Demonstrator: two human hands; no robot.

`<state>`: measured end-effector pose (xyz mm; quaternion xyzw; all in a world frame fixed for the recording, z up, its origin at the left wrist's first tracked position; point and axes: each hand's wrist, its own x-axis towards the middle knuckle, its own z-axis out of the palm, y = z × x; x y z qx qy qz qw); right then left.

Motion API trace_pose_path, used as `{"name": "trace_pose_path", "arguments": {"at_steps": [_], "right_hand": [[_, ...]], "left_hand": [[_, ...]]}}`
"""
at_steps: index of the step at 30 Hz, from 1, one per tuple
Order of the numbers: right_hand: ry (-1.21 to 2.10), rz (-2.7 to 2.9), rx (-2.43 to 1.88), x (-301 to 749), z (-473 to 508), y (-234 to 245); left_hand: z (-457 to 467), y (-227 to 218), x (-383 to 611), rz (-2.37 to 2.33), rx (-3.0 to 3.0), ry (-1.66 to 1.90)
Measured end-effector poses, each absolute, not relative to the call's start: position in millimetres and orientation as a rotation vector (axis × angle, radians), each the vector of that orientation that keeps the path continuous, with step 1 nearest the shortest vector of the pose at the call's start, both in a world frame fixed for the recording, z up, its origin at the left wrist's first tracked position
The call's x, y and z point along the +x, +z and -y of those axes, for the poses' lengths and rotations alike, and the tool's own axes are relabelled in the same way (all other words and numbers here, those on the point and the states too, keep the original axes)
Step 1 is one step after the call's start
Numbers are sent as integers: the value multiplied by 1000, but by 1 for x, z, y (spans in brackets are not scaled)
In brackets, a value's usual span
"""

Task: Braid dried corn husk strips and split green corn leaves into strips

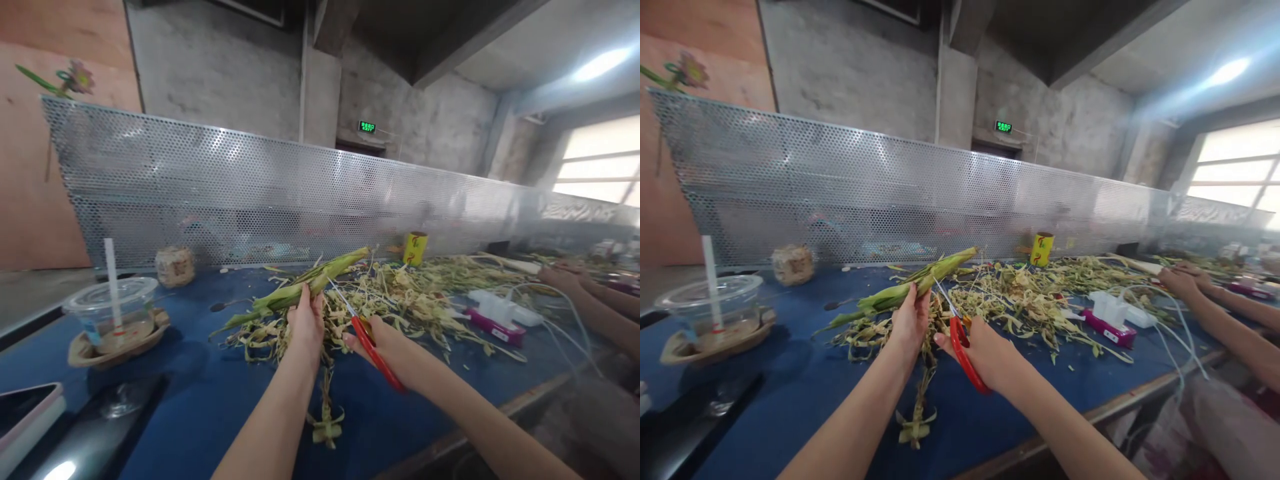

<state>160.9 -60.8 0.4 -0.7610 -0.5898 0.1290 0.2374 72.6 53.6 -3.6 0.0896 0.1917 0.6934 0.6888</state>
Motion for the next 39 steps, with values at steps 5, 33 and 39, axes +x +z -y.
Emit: {"name": "trace_pose_path", "arguments": {"at_steps": [5, 33, 39], "right_hand": [[509, 1670, -1871, 164, 65, 11], [333, 1327, -2004, 179, 82, -5], [536, 1393, -1918, 178, 77, -7]], "left_hand": [[-54, 0, 71, -363, 247, 1541], [-56, 7, 66, -335, 245, 1584], [-52, 10, 65, -363, 253, 1539]]}}
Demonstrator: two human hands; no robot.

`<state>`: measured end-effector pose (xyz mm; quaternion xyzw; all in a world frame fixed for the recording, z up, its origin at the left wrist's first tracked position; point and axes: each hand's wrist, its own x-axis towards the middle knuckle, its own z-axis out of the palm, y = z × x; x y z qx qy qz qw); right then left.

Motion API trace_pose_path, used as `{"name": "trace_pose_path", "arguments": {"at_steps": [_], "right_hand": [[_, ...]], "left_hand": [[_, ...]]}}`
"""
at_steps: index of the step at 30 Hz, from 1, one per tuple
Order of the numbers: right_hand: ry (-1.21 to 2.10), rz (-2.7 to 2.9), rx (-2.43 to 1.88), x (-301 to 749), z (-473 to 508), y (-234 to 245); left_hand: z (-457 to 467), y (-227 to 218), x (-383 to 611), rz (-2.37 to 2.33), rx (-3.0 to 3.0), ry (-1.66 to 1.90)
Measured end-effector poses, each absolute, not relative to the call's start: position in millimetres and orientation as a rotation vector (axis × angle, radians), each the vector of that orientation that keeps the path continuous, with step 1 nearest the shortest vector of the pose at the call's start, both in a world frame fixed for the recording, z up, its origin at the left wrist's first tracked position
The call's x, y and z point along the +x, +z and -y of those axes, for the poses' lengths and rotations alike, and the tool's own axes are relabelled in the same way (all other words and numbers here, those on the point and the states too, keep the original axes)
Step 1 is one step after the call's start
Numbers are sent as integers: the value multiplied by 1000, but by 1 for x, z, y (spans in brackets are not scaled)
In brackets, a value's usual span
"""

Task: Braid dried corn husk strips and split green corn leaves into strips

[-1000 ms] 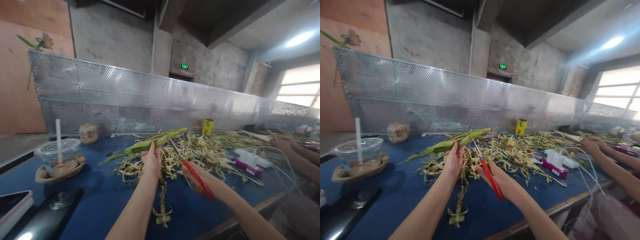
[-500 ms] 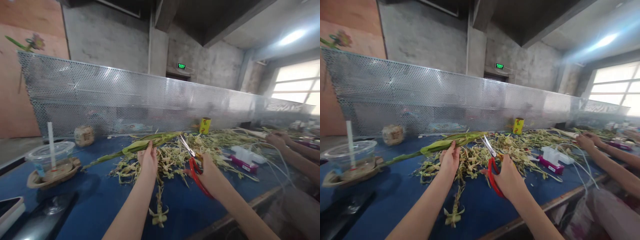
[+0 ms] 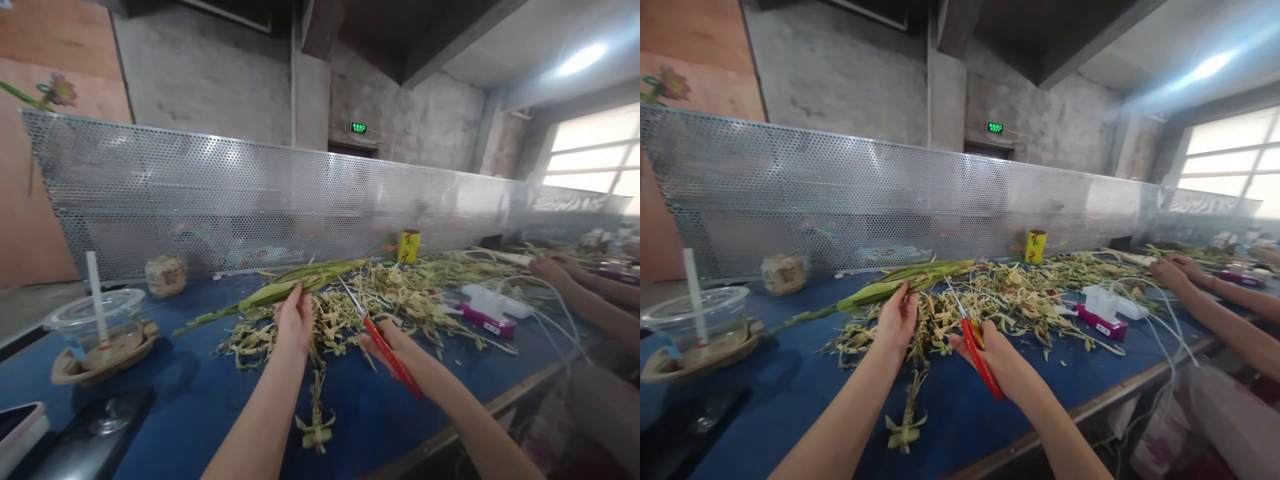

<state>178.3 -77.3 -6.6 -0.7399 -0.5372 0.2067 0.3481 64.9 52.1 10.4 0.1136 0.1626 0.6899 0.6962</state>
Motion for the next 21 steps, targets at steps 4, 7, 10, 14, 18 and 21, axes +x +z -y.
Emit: {"name": "trace_pose_path", "arguments": {"at_steps": [4, 7, 10, 14, 18, 21], "right_hand": [[624, 1281, -1891, 177, 78, -3], [678, 1224, -1831, 179, 78, -5], [809, 1146, -1717, 184, 78, -11], [857, 1066, -1654, 188, 74, -13], [834, 940, -1575, 186, 69, -7], [768, 892, -1516, 183, 65, -4]], "left_hand": [[-53, 12, 64, -406, 230, 1519], [-54, 13, 64, -417, 214, 1514], [-54, 12, 64, -417, 208, 1517], [-55, 12, 65, -399, 233, 1501], [-52, 12, 68, -358, 297, 1460], [-50, 11, 71, -371, 333, 1423]]}}
